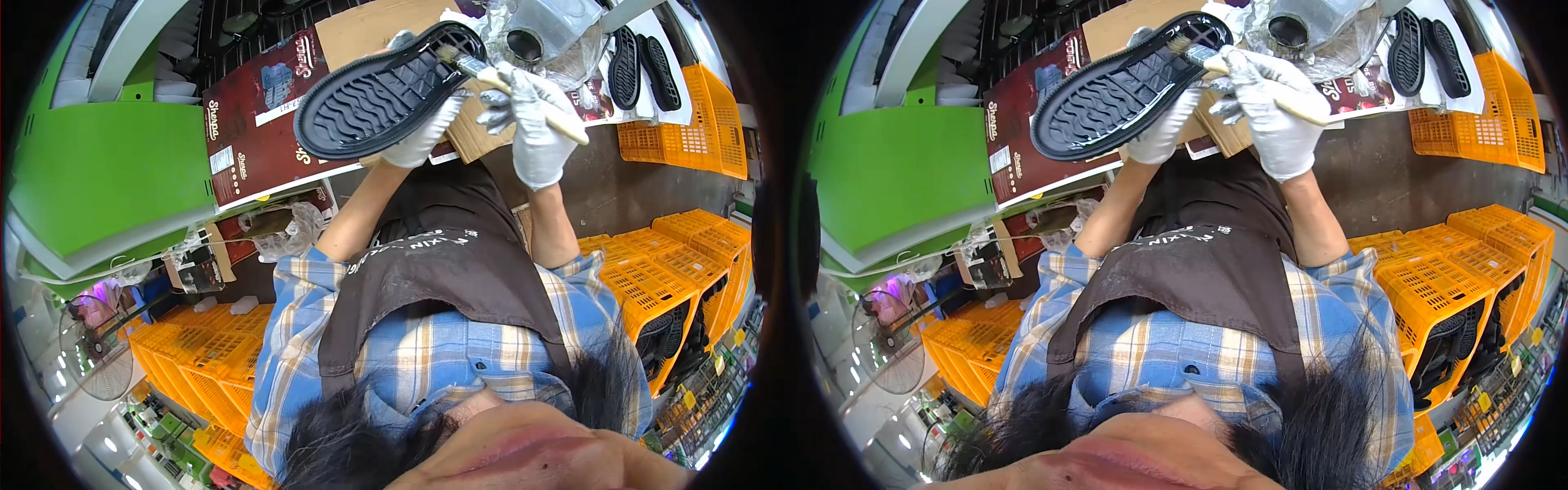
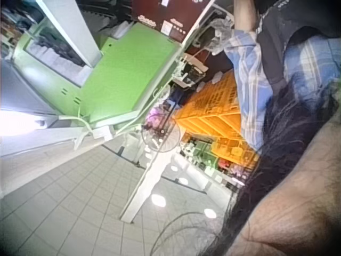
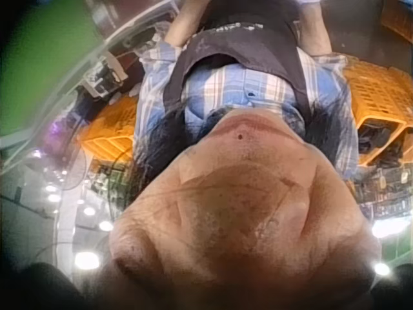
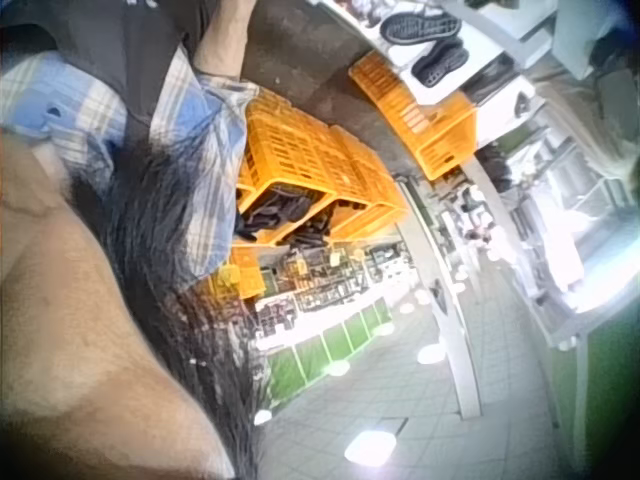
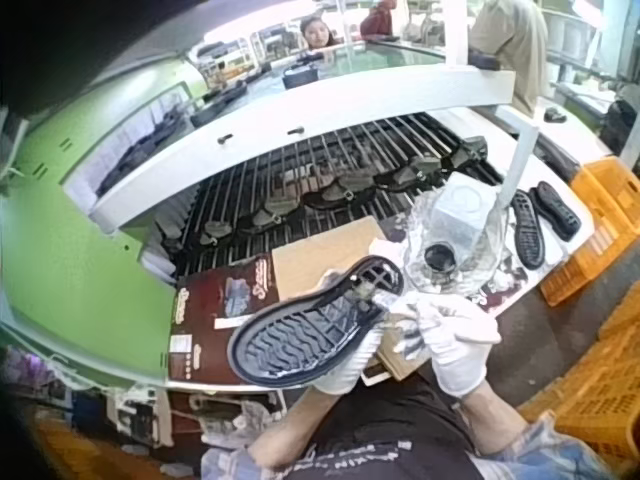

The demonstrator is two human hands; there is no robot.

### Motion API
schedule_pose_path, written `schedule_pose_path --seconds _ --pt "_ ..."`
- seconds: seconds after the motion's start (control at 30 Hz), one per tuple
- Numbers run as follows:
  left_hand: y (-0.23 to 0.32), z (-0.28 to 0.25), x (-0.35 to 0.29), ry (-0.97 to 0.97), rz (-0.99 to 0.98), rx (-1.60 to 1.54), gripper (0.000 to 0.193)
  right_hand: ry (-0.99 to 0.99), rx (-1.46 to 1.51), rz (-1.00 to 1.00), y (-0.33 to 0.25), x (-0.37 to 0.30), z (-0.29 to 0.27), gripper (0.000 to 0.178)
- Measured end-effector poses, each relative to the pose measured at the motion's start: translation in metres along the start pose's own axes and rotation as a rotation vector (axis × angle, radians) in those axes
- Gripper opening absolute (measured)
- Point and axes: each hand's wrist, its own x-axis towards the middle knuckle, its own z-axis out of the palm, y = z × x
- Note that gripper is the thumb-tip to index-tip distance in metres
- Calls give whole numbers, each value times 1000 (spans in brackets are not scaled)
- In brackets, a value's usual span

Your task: Applying adhesive to shoe soles and organizing shoe components in a factory.

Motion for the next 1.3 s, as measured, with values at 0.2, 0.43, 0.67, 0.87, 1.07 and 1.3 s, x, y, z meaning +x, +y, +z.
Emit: schedule_pose_path --seconds 0.2,0.43,0.67,0.87,1.07,1.3 --pt "-10 25 -10 167 32 -692 60 20 -310 -118 11 -13 22 15" --pt "-27 25 -26 85 72 -322 45 -194 -228 -245 4 -21 40 21" --pt "-33 18 -48 -147 246 392 34 -433 31 204 0 7 29 22" --pt "2 -24 -44 -775 -511 -473 69 -826 -164 218 12 68 -4 29" --pt "-11 -62 -46 -695 -605 -811 71 -1010 -218 348 2 81 -12 25" --pt "4 -64 -39 -150 -1034 -1233 76 -1299 -214 158 -13 80 -19 22"
